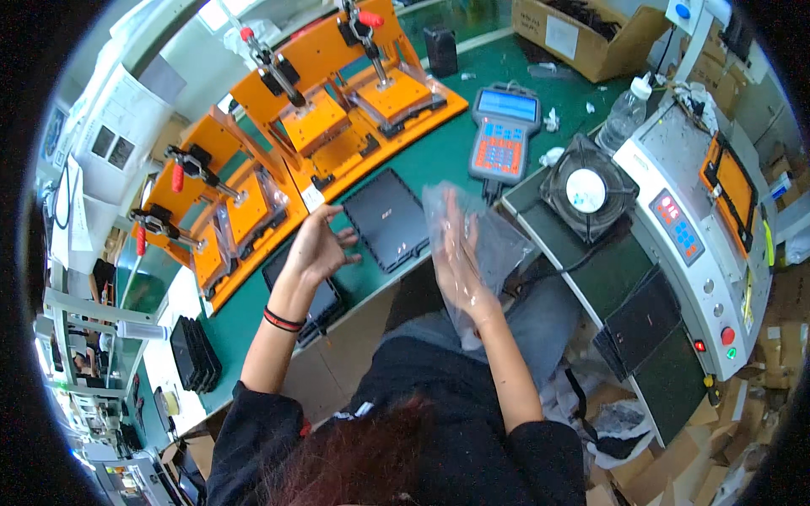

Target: Assembling and packaging electronic tablets into plastic sleeves and frames at a workbench.

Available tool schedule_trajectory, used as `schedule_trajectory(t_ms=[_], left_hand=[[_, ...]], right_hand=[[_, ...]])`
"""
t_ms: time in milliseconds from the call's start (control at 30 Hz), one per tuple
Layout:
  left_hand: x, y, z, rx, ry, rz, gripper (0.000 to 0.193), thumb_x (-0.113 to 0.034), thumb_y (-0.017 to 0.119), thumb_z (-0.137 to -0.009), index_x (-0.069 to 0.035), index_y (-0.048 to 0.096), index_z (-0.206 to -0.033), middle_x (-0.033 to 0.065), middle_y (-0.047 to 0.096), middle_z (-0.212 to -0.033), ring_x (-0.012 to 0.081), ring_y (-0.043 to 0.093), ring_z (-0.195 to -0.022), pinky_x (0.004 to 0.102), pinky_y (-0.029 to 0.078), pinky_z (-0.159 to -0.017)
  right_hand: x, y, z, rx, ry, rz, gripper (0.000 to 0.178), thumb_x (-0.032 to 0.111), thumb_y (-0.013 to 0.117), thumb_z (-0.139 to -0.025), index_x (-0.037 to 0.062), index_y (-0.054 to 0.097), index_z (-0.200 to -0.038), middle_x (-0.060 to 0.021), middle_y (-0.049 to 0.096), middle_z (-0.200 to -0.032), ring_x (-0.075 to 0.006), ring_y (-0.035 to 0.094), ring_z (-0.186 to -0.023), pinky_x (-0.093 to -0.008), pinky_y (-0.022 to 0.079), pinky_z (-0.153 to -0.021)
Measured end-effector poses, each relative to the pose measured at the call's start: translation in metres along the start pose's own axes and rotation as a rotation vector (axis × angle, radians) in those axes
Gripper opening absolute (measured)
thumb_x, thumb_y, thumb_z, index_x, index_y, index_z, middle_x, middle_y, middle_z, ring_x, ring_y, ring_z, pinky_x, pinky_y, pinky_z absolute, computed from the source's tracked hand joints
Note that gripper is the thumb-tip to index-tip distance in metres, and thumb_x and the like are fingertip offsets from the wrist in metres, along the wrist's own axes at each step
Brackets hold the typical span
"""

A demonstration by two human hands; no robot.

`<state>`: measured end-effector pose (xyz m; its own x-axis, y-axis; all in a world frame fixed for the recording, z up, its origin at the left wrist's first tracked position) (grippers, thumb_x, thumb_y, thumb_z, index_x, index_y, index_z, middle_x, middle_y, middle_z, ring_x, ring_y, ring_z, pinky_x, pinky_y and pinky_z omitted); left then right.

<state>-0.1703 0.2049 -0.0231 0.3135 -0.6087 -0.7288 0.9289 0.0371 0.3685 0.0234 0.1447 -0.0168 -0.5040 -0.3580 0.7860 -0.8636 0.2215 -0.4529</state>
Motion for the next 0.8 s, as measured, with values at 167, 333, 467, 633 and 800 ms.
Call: schedule_trajectory(t_ms=[167,333,467,633,800], left_hand=[[0.006,-0.007,-0.017,-0.018,-0.006,-0.128,0.040,-0.035,0.052,-0.082,-0.012,0.044,-0.113,0.0069,0.041,-0.115,0.0187,0.035,-0.106,0.0568,0.013,-0.102],[0.017,-0.001,-0.021,0.036,-0.014,-0.155,0.034,-0.030,0.036,-0.093,-0.007,0.047,-0.116,0.0128,0.050,-0.115,0.0241,0.045,-0.108,0.0501,0.033,-0.097],[0.017,0.013,-0.014,0.174,0.031,-0.021,0.038,-0.032,0.029,-0.099,-0.007,0.040,-0.125,0.0114,0.053,-0.111,0.0216,0.057,-0.098,0.0395,0.047,-0.087],[0.017,0.017,-0.011,0.162,0.230,-0.028,0.038,-0.032,0.026,-0.100,-0.007,0.038,-0.127,0.0081,0.051,-0.116,0.0176,0.056,-0.101,0.0329,0.050,-0.084],[-0.002,0.004,0.001,0.091,0.355,0.008,0.037,-0.030,0.026,-0.100,-0.007,0.037,-0.127,0.0092,0.051,-0.117,0.0186,0.055,-0.102,0.0333,0.049,-0.085]], right_hand=[[0.017,0.011,0.002,0.073,0.068,-0.292,0.077,0.058,0.017,-0.092,0.0052,-0.008,-0.143,-0.0155,0.003,-0.150,-0.0312,0.020,-0.136,-0.0443,0.013,-0.110],[0.009,0.018,0.008,0.053,0.068,-0.448,0.079,0.058,0.021,-0.092,0.0058,-0.011,-0.143,-0.0157,-0.003,-0.150,-0.0323,0.019,-0.136,-0.0432,0.010,-0.110],[0.025,0.020,0.005,0.052,-0.038,-0.176,0.072,0.050,0.017,-0.095,0.0002,-0.005,-0.142,-0.0230,0.009,-0.148,-0.0362,0.012,-0.137,-0.0484,-0.003,-0.109],[0.040,0.035,0.004,-0.006,-0.191,0.062,0.080,0.049,0.031,-0.093,-0.0040,-0.007,-0.140,-0.0263,0.006,-0.147,-0.0421,0.012,-0.135,-0.0548,0.003,-0.107],[0.050,0.029,-0.011,-0.085,-0.218,0.088,0.084,0.046,0.040,-0.092,-0.0046,-0.008,-0.140,-0.0295,0.004,-0.145,-0.0466,0.010,-0.133,-0.0563,0.006,-0.106]])
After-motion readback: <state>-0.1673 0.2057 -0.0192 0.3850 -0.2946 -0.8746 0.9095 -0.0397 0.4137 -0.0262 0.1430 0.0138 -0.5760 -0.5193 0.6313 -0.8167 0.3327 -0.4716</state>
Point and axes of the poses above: each hand's wrist, its own z-axis away from the middle knuckle, its own y-axis out of the palm, x = y × z, the point moved 10 cm from there along -z, towards the middle knuckle
